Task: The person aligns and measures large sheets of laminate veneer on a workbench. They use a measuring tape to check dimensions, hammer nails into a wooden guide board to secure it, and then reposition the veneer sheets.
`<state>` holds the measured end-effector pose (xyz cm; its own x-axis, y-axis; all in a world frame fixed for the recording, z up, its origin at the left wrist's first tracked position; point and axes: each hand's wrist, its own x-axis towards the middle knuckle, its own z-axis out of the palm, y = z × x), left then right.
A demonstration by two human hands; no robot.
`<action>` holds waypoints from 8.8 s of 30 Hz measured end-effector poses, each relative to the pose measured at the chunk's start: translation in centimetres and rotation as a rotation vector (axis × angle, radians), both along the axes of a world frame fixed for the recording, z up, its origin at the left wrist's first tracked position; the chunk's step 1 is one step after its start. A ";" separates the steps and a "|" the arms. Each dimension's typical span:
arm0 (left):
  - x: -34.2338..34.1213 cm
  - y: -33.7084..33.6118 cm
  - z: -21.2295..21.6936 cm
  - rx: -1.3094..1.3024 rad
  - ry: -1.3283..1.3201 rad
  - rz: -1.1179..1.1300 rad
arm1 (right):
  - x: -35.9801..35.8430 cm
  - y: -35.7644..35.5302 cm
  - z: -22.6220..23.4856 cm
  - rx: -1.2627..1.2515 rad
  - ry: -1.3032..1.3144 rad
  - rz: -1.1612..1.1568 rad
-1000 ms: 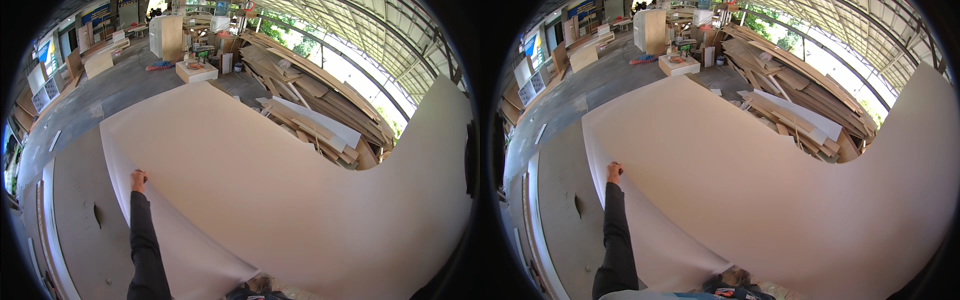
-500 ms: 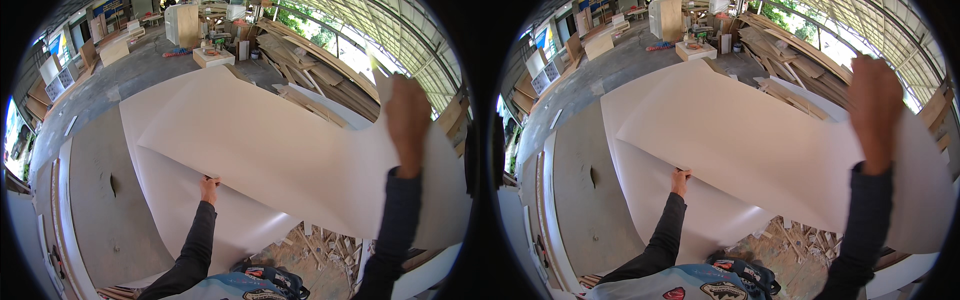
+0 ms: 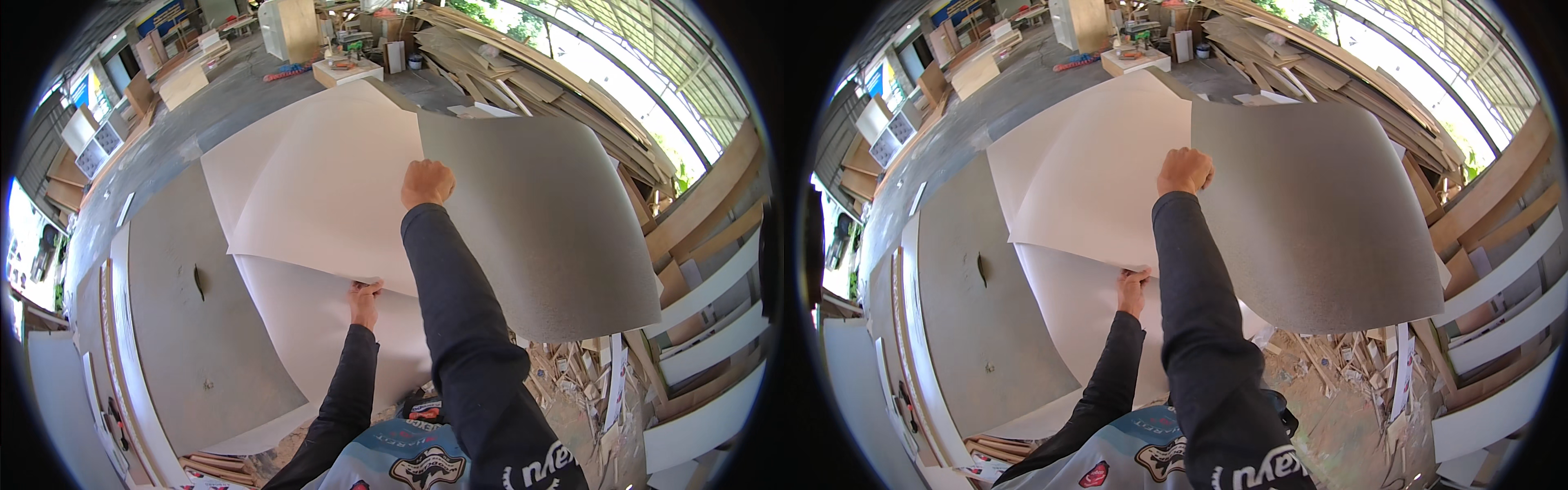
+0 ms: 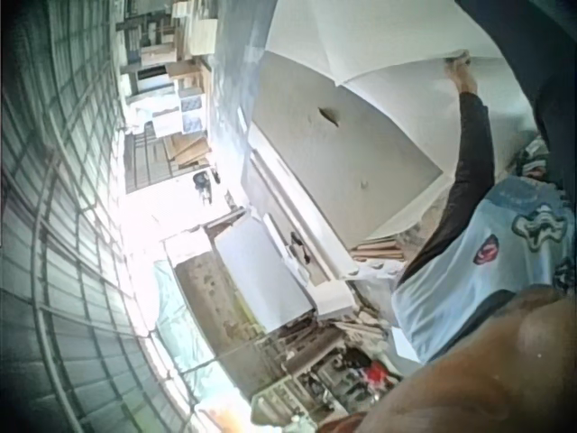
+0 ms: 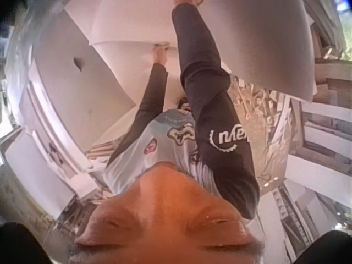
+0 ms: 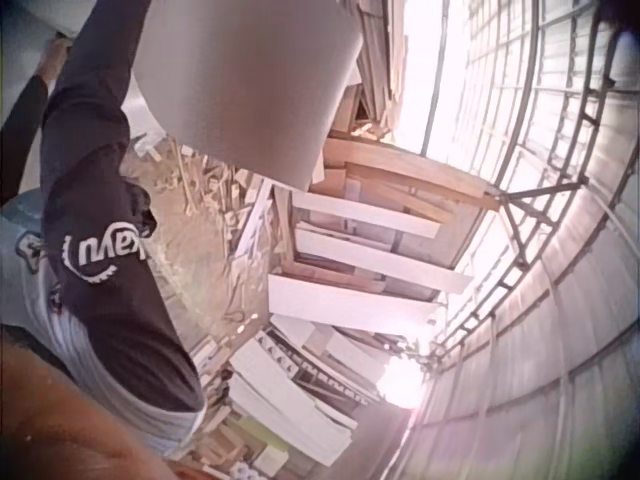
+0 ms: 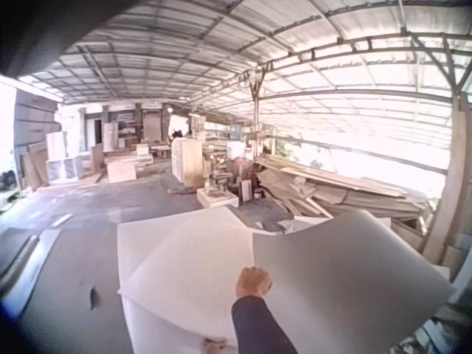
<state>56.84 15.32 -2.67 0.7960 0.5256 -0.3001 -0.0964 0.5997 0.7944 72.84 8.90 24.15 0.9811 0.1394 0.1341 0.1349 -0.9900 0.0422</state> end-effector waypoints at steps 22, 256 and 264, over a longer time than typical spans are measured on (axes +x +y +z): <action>-7.3 -5.9 12.0 0.166 -0.356 0.073 | 5.3 11.4 -7.2 0.163 0.198 -0.070; -81.4 -11.1 0.0 -0.260 0.231 1.222 | -61.4 -30.8 -26.9 1.727 0.094 -0.394; -86.5 -4.8 -1.3 -0.122 0.263 1.418 | -60.8 -29.9 -24.4 1.846 -0.008 -0.684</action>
<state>-29.68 10.52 -3.95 -0.4476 0.7713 -0.4525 -0.5176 0.1892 0.8345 12.01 -21.00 -0.27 0.7995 -0.4890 -0.3488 -0.2189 0.3037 -0.9273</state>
